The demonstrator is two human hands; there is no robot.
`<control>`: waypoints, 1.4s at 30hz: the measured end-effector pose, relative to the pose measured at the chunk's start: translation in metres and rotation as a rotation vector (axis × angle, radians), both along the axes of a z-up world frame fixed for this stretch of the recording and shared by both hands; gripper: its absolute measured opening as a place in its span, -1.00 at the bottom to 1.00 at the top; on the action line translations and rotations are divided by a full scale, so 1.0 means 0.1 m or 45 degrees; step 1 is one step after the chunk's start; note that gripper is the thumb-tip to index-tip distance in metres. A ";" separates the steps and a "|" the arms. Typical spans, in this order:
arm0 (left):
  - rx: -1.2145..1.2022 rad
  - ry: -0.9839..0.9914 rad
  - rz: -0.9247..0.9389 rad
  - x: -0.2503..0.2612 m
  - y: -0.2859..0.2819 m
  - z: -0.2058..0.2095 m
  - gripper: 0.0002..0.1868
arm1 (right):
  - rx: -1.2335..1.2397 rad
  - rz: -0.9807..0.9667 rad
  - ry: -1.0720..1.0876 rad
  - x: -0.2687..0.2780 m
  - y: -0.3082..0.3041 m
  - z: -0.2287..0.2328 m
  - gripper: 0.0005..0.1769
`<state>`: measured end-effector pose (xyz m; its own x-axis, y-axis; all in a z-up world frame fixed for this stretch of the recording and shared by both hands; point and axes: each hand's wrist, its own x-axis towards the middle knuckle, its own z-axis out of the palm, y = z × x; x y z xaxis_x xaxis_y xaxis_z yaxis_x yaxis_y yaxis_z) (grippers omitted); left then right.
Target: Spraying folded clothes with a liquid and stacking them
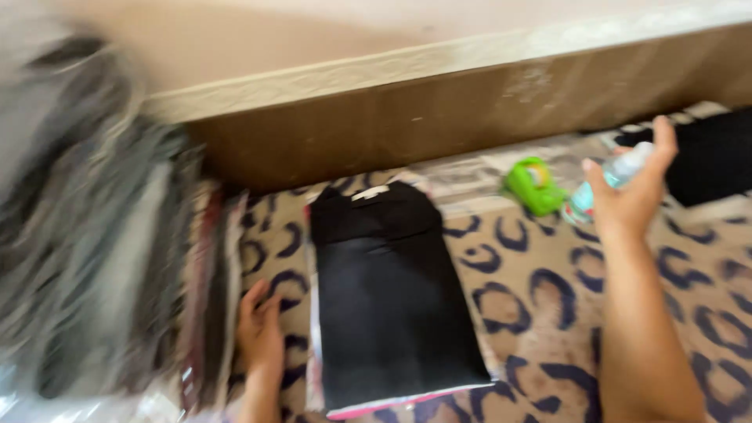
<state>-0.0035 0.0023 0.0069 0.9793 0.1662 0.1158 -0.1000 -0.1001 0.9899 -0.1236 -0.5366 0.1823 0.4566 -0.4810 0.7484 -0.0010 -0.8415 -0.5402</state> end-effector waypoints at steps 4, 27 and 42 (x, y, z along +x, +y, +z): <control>-0.045 0.074 0.009 -0.07 -0.03 0.12 -0.54 | 0.138 -0.063 -0.141 0.11 -0.74 -0.53 0.03; 0.156 0.109 0.181 -0.08 -0.30 0.25 -0.57 | 2.110 -0.648 0.352 -0.56 -4.54 -1.82 -0.37; 0.170 0.301 0.189 -0.13 -0.35 0.46 -0.57 | 2.111 -0.742 -0.338 -0.25 -4.00 -1.19 -0.62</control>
<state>-0.0164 -0.0329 0.0532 0.9477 0.3085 -0.0818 0.1569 -0.2274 0.9611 -0.1483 -0.9366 0.0631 -0.0740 -0.7767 -0.6255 0.1487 0.6116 -0.7770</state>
